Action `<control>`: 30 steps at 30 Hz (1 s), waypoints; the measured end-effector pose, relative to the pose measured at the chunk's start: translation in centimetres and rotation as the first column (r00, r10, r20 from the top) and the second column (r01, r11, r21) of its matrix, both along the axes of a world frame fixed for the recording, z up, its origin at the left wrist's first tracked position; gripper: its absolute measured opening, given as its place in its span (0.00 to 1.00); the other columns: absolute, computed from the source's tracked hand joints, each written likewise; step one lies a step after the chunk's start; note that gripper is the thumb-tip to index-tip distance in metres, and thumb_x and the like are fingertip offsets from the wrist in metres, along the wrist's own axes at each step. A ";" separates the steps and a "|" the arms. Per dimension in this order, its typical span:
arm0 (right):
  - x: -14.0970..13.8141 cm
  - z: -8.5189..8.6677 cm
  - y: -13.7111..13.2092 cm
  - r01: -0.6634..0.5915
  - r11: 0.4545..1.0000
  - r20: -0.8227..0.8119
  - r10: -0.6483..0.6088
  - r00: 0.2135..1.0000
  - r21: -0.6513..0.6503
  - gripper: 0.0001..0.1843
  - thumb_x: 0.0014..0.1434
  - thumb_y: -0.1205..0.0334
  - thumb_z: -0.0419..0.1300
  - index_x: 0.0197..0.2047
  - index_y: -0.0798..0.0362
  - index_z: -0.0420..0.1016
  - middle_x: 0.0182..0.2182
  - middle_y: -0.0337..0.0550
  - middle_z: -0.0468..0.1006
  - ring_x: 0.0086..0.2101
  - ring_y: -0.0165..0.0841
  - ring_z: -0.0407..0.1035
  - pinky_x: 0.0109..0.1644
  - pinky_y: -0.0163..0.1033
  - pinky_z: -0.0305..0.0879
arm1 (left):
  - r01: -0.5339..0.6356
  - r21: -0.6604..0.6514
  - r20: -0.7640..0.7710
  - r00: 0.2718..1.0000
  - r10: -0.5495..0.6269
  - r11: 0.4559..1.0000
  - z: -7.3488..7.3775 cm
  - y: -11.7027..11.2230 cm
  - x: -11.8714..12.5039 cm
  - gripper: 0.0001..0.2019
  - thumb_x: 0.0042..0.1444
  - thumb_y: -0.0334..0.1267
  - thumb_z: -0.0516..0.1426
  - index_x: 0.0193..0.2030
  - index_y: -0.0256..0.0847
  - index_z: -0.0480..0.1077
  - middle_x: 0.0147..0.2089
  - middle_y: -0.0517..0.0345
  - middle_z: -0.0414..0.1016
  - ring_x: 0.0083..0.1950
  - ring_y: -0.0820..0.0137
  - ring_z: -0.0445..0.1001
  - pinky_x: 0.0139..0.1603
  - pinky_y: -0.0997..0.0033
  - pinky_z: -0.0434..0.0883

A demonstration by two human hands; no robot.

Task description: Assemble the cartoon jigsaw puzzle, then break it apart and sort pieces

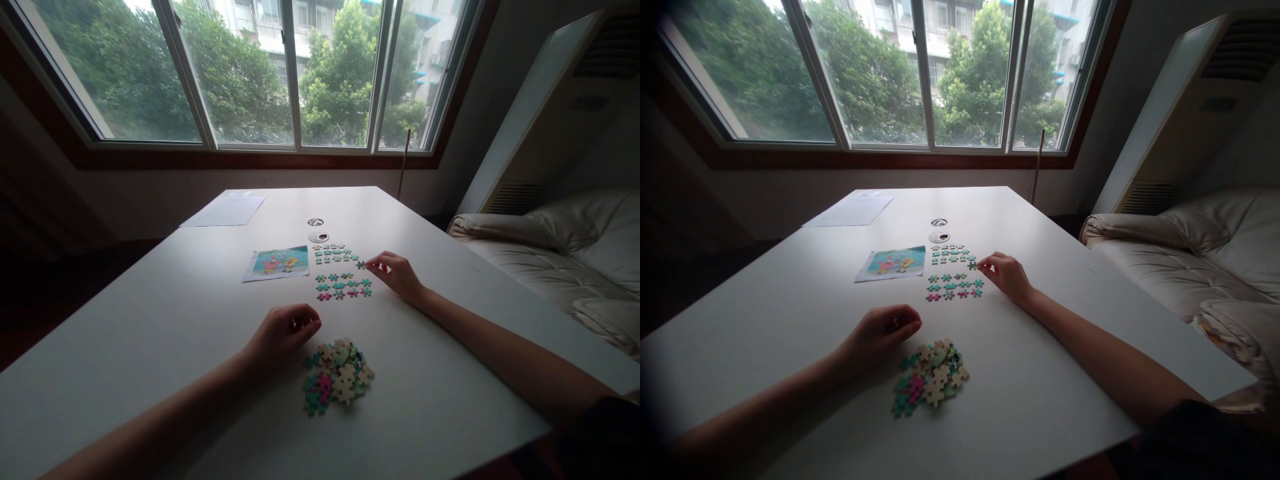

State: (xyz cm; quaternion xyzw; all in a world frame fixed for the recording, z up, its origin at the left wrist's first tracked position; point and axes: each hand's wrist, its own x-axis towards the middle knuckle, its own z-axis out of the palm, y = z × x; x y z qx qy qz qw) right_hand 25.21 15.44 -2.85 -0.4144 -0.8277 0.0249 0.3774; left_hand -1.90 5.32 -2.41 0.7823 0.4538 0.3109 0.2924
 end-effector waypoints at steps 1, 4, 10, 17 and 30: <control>0.0 -0.2 0.4 0.000 0.998 -0.007 0.000 1.000 -0.057 0.10 0.56 0.58 0.55 0.33 0.53 0.76 0.29 0.42 0.74 0.23 0.25 0.63 0.32 0.33 0.60 | 0.000 -0.001 0.002 1.000 0.000 1.000 -0.1 0.1 0.0 0.09 0.53 0.39 0.52 0.29 0.35 0.69 0.21 0.65 0.62 0.22 0.78 0.57 0.23 0.80 0.57; 0.2 -0.8 1.2 -0.003 0.983 0.022 0.007 1.000 -0.184 0.10 0.53 0.56 0.58 0.31 0.53 0.77 0.26 0.40 0.72 0.24 0.26 0.62 0.30 0.32 0.59 | 0.001 -0.001 -0.002 1.000 -0.001 1.000 -0.2 0.1 0.0 0.10 0.54 0.39 0.52 0.29 0.36 0.69 0.21 0.65 0.61 0.22 0.78 0.56 0.23 0.80 0.57; 0.3 -0.9 1.6 0.004 0.966 0.051 0.009 0.999 -0.259 0.11 0.51 0.54 0.58 0.32 0.51 0.77 0.24 0.39 0.73 0.24 0.26 0.61 0.29 0.31 0.57 | 0.003 0.013 -0.014 1.000 -0.003 1.000 0.2 0.0 0.0 0.09 0.53 0.39 0.53 0.29 0.36 0.69 0.20 0.65 0.62 0.22 0.78 0.57 0.23 0.80 0.57; 0.3 -0.8 1.5 0.003 0.962 0.038 0.007 0.999 -0.271 0.11 0.51 0.54 0.58 0.31 0.52 0.77 0.24 0.39 0.73 0.24 0.26 0.61 0.29 0.31 0.56 | -0.001 0.008 -0.006 1.000 0.001 1.000 0.3 -0.1 0.1 0.09 0.53 0.39 0.53 0.29 0.36 0.69 0.20 0.65 0.62 0.22 0.78 0.57 0.23 0.80 0.57; 0.0 -1.1 1.2 -0.112 0.968 0.020 0.119 0.993 -0.225 0.10 0.53 0.63 0.55 0.35 0.53 0.77 0.26 0.40 0.71 0.23 0.25 0.60 0.30 0.31 0.59 | -0.002 0.009 -0.019 1.000 0.003 1.000 0.1 0.0 0.0 0.09 0.53 0.38 0.53 0.29 0.36 0.69 0.20 0.65 0.62 0.22 0.78 0.57 0.23 0.80 0.57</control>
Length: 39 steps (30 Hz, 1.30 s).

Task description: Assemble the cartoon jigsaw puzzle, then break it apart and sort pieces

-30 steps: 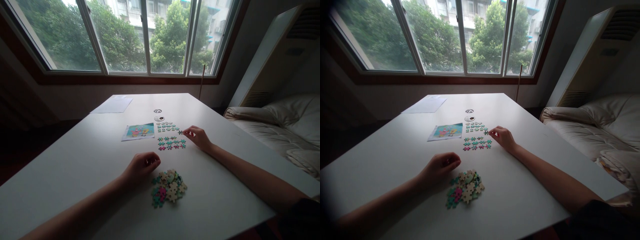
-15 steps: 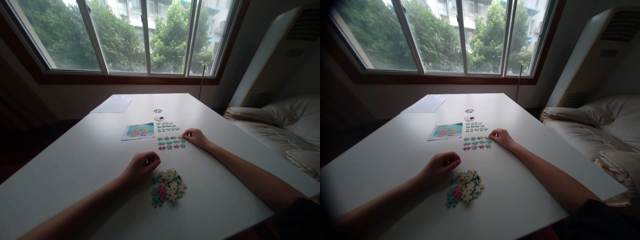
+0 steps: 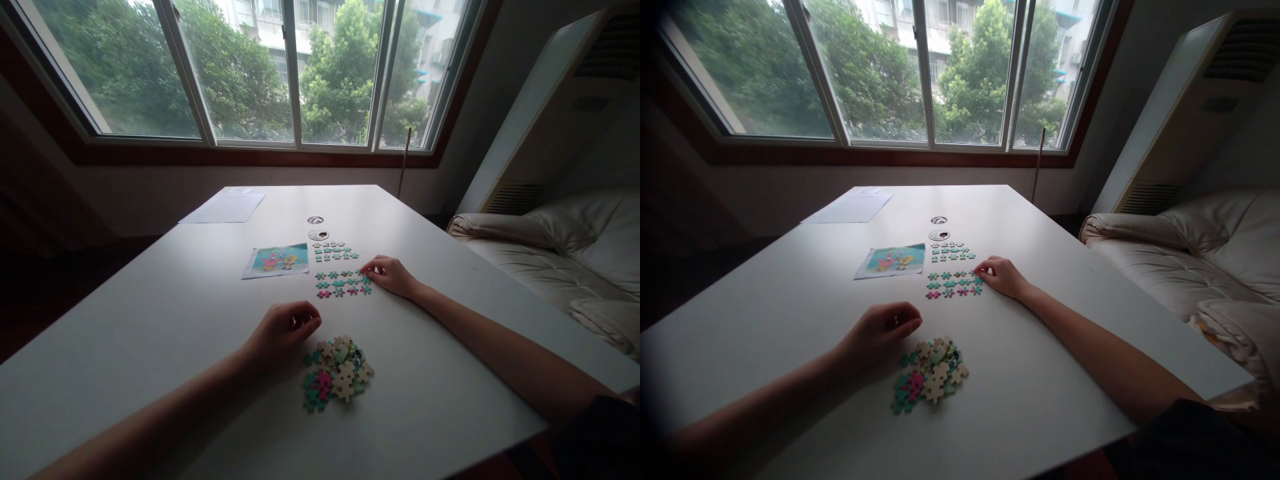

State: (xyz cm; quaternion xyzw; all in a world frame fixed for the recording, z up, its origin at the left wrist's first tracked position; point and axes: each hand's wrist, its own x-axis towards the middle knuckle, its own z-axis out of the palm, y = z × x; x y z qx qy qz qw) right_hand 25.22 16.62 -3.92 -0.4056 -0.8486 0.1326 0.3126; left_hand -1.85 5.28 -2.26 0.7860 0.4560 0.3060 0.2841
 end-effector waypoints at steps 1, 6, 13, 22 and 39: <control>0.0 0.0 0.0 -0.005 1.000 0.002 0.005 1.000 0.000 0.10 0.53 0.63 0.55 0.35 0.53 0.77 0.26 0.40 0.71 0.23 0.25 0.60 0.30 0.32 0.59 | -0.002 0.003 -0.001 1.000 0.002 1.000 0.0 0.0 0.0 0.09 0.53 0.38 0.53 0.29 0.36 0.69 0.20 0.65 0.62 0.22 0.78 0.57 0.23 0.80 0.57; 0.0 0.0 0.0 0.012 1.000 0.006 -0.012 1.000 0.001 0.10 0.53 0.65 0.55 0.35 0.53 0.77 0.27 0.41 0.71 0.24 0.25 0.60 0.31 0.32 0.59 | 0.000 0.015 0.000 1.000 0.000 1.000 0.2 0.0 0.1 0.09 0.53 0.38 0.53 0.28 0.36 0.69 0.20 0.65 0.62 0.22 0.78 0.57 0.23 0.80 0.58; -0.1 0.1 -0.2 0.029 1.000 0.001 -0.029 1.000 -0.008 0.09 0.52 0.65 0.56 0.35 0.53 0.77 0.27 0.41 0.71 0.23 0.25 0.60 0.30 0.32 0.59 | 0.001 0.007 0.003 1.000 -0.001 1.000 0.1 0.0 0.0 0.09 0.53 0.38 0.53 0.29 0.36 0.69 0.20 0.65 0.62 0.22 0.78 0.57 0.23 0.80 0.57; -1.2 2.6 -3.0 -0.134 0.985 -0.032 0.132 0.991 -0.106 0.09 0.54 0.64 0.55 0.36 0.55 0.75 0.28 0.41 0.73 0.24 0.24 0.60 0.28 0.30 0.59 | -0.016 -0.004 -0.004 1.000 0.016 1.000 0.4 -0.2 0.1 0.09 0.53 0.37 0.52 0.28 0.35 0.69 0.20 0.65 0.62 0.22 0.78 0.57 0.23 0.80 0.57; -4.5 5.3 -8.3 -0.450 0.780 0.141 0.553 0.821 -0.435 0.10 0.49 0.62 0.62 0.36 0.55 0.75 0.28 0.38 0.72 0.26 0.23 0.64 0.29 0.27 0.60 | -0.021 -0.018 -0.053 0.998 0.020 1.000 1.0 -0.3 1.4 0.10 0.52 0.39 0.52 0.28 0.36 0.70 0.22 0.63 0.67 0.24 0.77 0.60 0.24 0.78 0.58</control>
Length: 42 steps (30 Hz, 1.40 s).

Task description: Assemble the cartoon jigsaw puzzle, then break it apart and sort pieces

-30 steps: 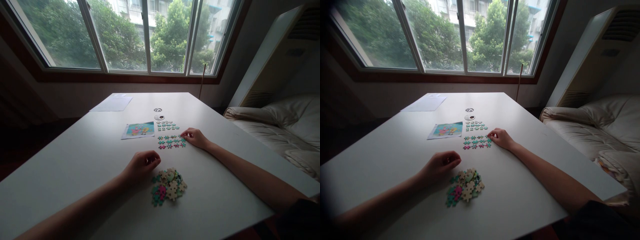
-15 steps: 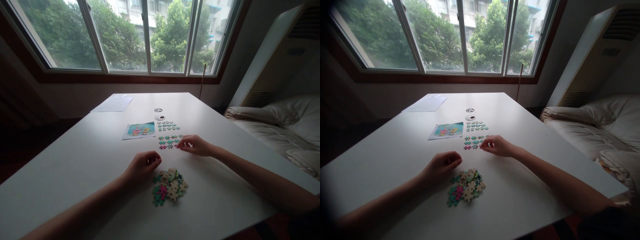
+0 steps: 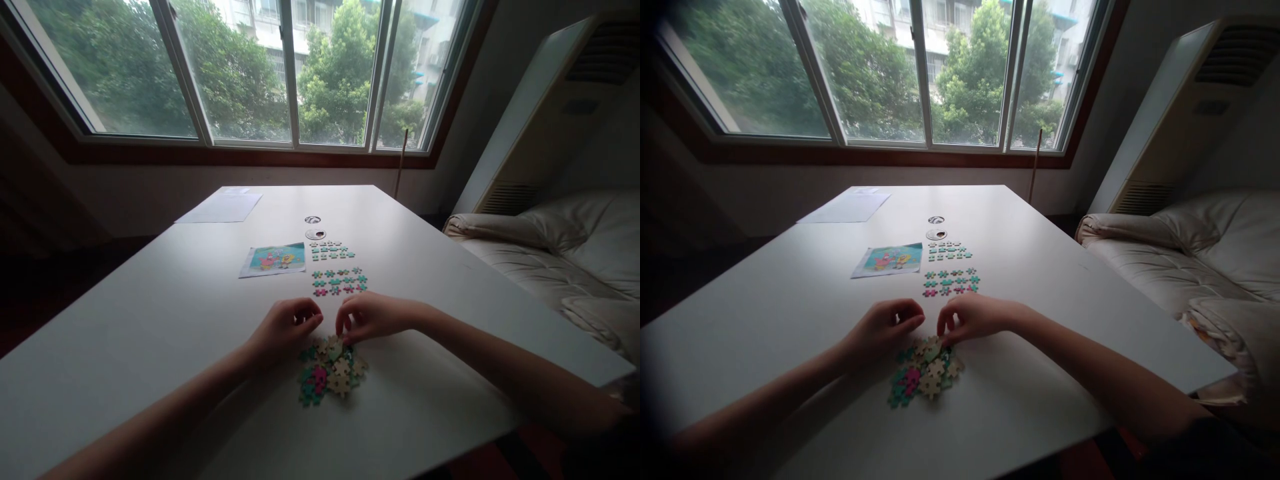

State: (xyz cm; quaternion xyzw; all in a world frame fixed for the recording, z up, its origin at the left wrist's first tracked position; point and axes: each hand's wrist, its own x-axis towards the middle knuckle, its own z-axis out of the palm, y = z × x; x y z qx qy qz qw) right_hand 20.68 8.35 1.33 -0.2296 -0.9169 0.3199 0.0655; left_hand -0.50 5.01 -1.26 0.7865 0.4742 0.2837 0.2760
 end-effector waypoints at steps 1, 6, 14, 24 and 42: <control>-0.1 0.0 0.0 0.009 1.000 0.003 -0.009 1.000 -0.020 0.09 0.49 0.62 0.62 0.35 0.55 0.74 0.28 0.38 0.72 0.26 0.23 0.64 0.28 0.27 0.60 | -0.002 0.000 0.006 1.000 0.002 1.000 0.0 0.0 0.2 0.10 0.52 0.38 0.52 0.28 0.36 0.70 0.22 0.63 0.67 0.24 0.77 0.60 0.25 0.78 0.58; 0.3 -0.6 -0.1 0.099 0.983 -0.042 -0.107 0.993 -0.154 0.08 0.49 0.62 0.61 0.33 0.56 0.72 0.24 0.35 0.70 0.24 0.22 0.61 0.25 0.26 0.57 | -0.029 0.007 0.056 0.998 0.028 1.000 -0.4 0.0 0.5 0.09 0.52 0.37 0.52 0.28 0.35 0.70 0.21 0.63 0.65 0.23 0.77 0.59 0.24 0.79 0.58; 0.3 -2.5 -0.8 0.258 0.958 -0.329 -0.205 0.922 0.127 0.03 0.53 0.64 0.58 0.31 0.55 0.69 0.27 0.38 0.71 0.26 0.24 0.62 0.30 0.29 0.59 | 0.001 0.024 0.054 0.999 -0.002 1.000 -0.4 -0.6 0.2 0.10 0.54 0.39 0.52 0.28 0.36 0.71 0.21 0.63 0.66 0.22 0.78 0.58 0.22 0.80 0.57; -0.3 -2.5 -1.9 0.315 0.774 -0.402 -0.086 0.912 0.549 0.04 0.56 0.64 0.54 0.31 0.52 0.69 0.28 0.41 0.73 0.31 0.29 0.65 0.38 0.36 0.59 | 0.034 0.170 0.000 0.999 -0.034 0.985 -0.6 -1.5 0.6 0.09 0.54 0.40 0.54 0.29 0.37 0.71 0.23 0.62 0.69 0.23 0.77 0.61 0.26 0.79 0.61; 0.1 -2.4 -1.5 0.407 0.710 -0.464 -0.127 0.877 0.575 0.05 0.56 0.61 0.55 0.35 0.52 0.71 0.30 0.41 0.75 0.33 0.30 0.67 0.39 0.37 0.60 | -0.035 -0.038 0.267 0.963 0.044 0.999 -1.3 -0.7 -0.1 0.11 0.54 0.42 0.54 0.31 0.36 0.70 0.25 0.61 0.68 0.26 0.75 0.63 0.27 0.77 0.62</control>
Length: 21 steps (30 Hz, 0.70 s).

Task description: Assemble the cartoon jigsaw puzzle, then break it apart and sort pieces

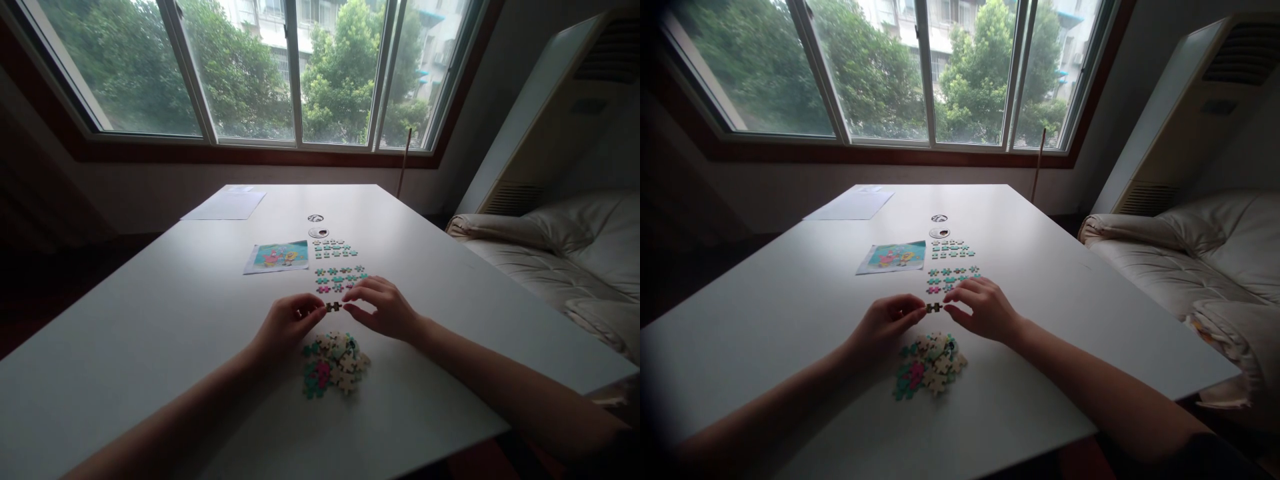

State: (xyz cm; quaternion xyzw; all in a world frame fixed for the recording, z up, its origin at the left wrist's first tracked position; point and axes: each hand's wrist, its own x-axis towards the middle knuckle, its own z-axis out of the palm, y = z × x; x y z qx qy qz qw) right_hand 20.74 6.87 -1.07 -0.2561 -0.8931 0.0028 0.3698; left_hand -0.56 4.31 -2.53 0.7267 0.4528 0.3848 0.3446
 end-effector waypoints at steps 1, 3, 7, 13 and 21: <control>0.0 0.0 0.0 -0.004 1.000 0.003 0.004 1.000 0.004 0.05 0.56 0.61 0.56 0.34 0.52 0.71 0.30 0.41 0.75 0.33 0.30 0.67 0.39 0.37 0.60 | 0.003 -0.009 0.015 1.000 -0.003 1.000 0.0 0.0 0.0 0.11 0.54 0.42 0.54 0.31 0.36 0.70 0.25 0.61 0.67 0.26 0.75 0.63 0.27 0.77 0.62; 0.0 -0.2 0.0 -0.009 1.000 0.013 0.009 1.000 0.010 0.05 0.55 0.61 0.56 0.34 0.51 0.72 0.30 0.41 0.75 0.33 0.30 0.67 0.39 0.36 0.60 | 0.012 -0.020 0.027 1.000 -0.012 1.000 0.0 0.1 0.0 0.10 0.53 0.42 0.55 0.31 0.36 0.70 0.25 0.61 0.67 0.27 0.75 0.63 0.27 0.77 0.62; -0.3 -0.3 -0.2 0.002 1.000 0.016 -0.003 1.000 0.025 0.05 0.56 0.62 0.55 0.33 0.52 0.72 0.29 0.41 0.75 0.31 0.29 0.67 0.38 0.36 0.60 | 0.022 -0.031 0.031 0.999 -0.021 0.999 0.0 0.1 0.1 0.10 0.53 0.41 0.55 0.31 0.36 0.70 0.25 0.61 0.67 0.26 0.76 0.62 0.26 0.77 0.60; 0.3 0.1 0.6 -0.015 0.996 0.003 0.015 1.000 0.090 0.04 0.55 0.64 0.57 0.33 0.51 0.73 0.29 0.38 0.75 0.30 0.27 0.67 0.37 0.34 0.60 | 0.007 -0.026 0.014 1.000 -0.007 1.000 -0.1 0.2 0.1 0.10 0.53 0.41 0.55 0.31 0.36 0.70 0.24 0.61 0.67 0.26 0.75 0.62 0.26 0.77 0.60; 3.1 0.3 3.3 0.193 0.979 -0.157 -0.182 0.971 0.060 0.06 0.55 0.62 0.57 0.34 0.52 0.74 0.28 0.40 0.75 0.25 0.26 0.65 0.33 0.34 0.62 | 0.003 -0.041 0.003 1.000 -0.003 0.999 -0.2 0.2 0.1 0.10 0.53 0.41 0.54 0.30 0.36 0.69 0.24 0.62 0.65 0.26 0.75 0.61 0.27 0.76 0.60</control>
